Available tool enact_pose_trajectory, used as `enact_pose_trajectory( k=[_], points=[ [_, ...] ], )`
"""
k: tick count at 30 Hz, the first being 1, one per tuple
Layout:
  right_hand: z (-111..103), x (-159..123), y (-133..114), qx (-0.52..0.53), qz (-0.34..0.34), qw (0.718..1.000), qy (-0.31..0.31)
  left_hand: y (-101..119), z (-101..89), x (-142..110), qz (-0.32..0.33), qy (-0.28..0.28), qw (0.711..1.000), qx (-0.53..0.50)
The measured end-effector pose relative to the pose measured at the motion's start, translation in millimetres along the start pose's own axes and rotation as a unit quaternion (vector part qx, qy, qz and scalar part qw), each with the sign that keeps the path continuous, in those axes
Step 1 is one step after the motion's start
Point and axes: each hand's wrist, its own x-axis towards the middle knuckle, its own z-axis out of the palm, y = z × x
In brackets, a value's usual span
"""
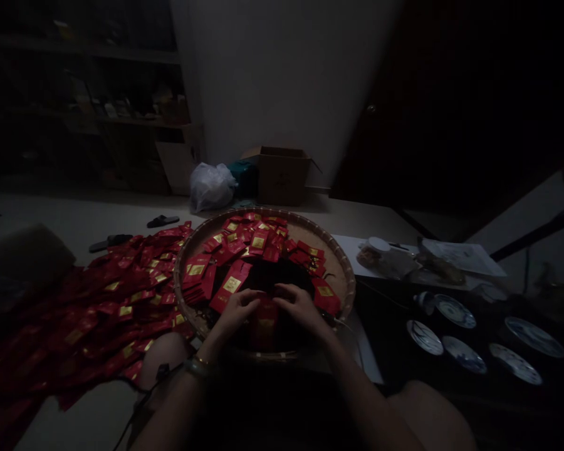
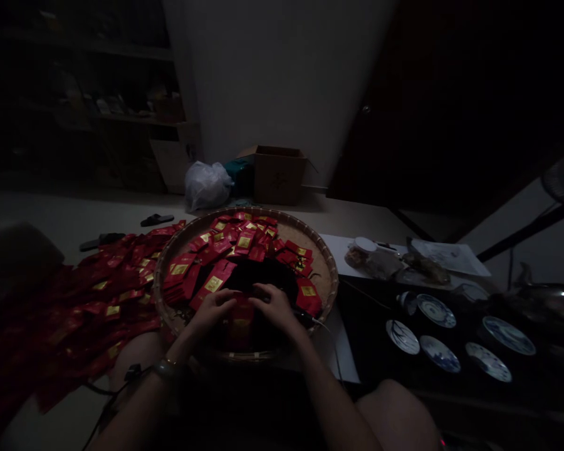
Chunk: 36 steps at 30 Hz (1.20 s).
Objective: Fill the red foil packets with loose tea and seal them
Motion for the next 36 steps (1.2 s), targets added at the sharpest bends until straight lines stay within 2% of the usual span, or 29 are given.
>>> enact_pose_trajectory(
  k=[3, 5, 8, 12, 14, 16, 17, 19, 21, 22, 24, 26, 29, 33, 35, 36],
  points=[
    [21, 2, -22, 0.012, 0.03, 0.999, -0.005, 1, -1.5, 0, 0.005, 0.036, 0.998, 0.043],
    [25, 1, -27, 0.013, 0.04, 0.999, -0.01, -1, -1.0, -1, 0.034, 0.06, 0.994, 0.085],
    [21, -1, -27, 0.02, 0.05, 0.998, -0.033, -5, 3.4, -2, 0.085, 0.091, 0.982, 0.138],
    [11, 12, -26, 0.038, 0.057, 0.996, -0.051, -12, 7.4, -1, 0.107, 0.115, 0.975, 0.158],
    [2, 30, -27, 0.068, 0.042, 0.997, -0.006, -15, 2.7, 1, 0.117, 0.18, 0.962, 0.171],
    [-10, 55, -29, 0.127, 0.038, 0.987, 0.092, -16, -7.8, 4, 0.122, 0.262, 0.931, 0.223],
    [-15, 68, -29, 0.171, 0.041, 0.974, 0.142, -15, -14.7, 6, 0.122, 0.284, 0.909, 0.279],
    [-23, 88, -26, 0.253, 0.04, 0.94, 0.225, -12, -29.4, 9, 0.097, 0.259, 0.862, 0.425],
    [-21, 96, -19, 0.288, 0.041, 0.923, 0.25, -8, -41.9, 11, 0.025, 0.192, 0.82, 0.539],
    [-15, 94, -14, 0.289, 0.046, 0.926, 0.237, -5, -46.4, 12, -0.024, 0.155, 0.802, 0.577],
    [3, 81, -3, 0.266, 0.067, 0.946, 0.17, -2, -51.6, 13, -0.078, 0.113, 0.779, 0.611],
    [26, 62, 8, 0.23, 0.087, 0.965, 0.094, 0, -52.5, 13, -0.089, 0.11, 0.773, 0.619],
    [54, 34, 17, 0.184, 0.079, 0.98, 0.006, -2, -49.9, 11, -0.085, 0.122, 0.768, 0.623],
    [73, 15, 15, 0.143, 0.035, 0.989, -0.022, -7, -48.7, 7, -0.058, 0.16, 0.758, 0.63],
    [79, 11, 13, 0.14, 0.033, 0.989, -0.019, -9, -50.4, 5, -0.042, 0.181, 0.77, 0.61],
    [81, 10, 13, 0.147, 0.042, 0.988, -0.015, -9, -51.3, 5, -0.034, 0.192, 0.785, 0.588]
  ],
)
